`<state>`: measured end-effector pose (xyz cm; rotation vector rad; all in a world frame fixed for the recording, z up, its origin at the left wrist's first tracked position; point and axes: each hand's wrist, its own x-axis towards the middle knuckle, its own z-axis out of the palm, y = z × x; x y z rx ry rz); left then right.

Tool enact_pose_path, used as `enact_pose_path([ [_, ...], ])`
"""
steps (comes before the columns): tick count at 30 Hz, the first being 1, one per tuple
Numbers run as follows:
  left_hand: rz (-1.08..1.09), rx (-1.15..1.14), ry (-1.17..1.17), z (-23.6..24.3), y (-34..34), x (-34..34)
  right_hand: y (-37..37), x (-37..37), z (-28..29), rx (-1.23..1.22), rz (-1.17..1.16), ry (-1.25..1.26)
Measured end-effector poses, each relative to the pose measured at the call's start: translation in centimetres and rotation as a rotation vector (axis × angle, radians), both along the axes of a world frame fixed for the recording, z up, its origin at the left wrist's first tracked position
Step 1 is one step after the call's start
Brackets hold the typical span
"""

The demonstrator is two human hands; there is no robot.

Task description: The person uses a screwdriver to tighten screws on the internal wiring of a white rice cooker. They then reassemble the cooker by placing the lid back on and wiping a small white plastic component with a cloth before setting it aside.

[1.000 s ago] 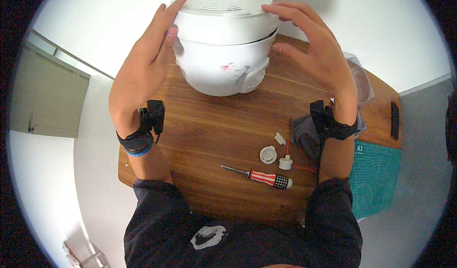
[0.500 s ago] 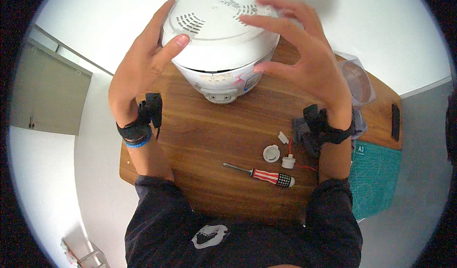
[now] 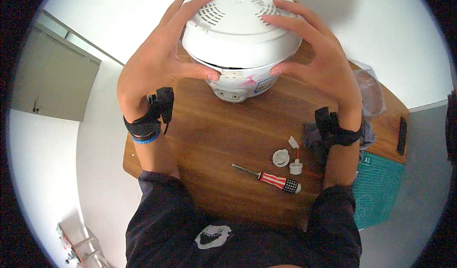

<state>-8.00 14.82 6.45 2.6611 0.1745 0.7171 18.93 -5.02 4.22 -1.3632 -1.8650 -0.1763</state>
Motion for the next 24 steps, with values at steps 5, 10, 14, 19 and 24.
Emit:
enact_pose_path([
  [5, -0.003, -0.027, 0.057, 0.7, -0.2, -0.1, 0.0, -0.2, 0.6, -0.019, -0.004, -0.012],
  [10, 0.023, -0.011, 0.122, 2.5, -2.3, 0.1, 0.0, 0.0, 0.5, -0.009, -0.012, -0.050],
  [14, 0.199, 0.052, 0.260, 2.8, -2.7, -0.2, -0.1, -0.2, 0.4, -0.008, -0.039, -0.053],
  [19, 0.179, 0.010, 0.297, 2.2, -1.2, -0.5, -0.1, -0.1, 0.4, -0.015, -0.041, -0.074],
  [24, 0.156, 0.078, 0.169, 1.0, -1.1, -0.8, 0.1, -0.3, 0.4, -0.001, -0.014, -0.085],
])
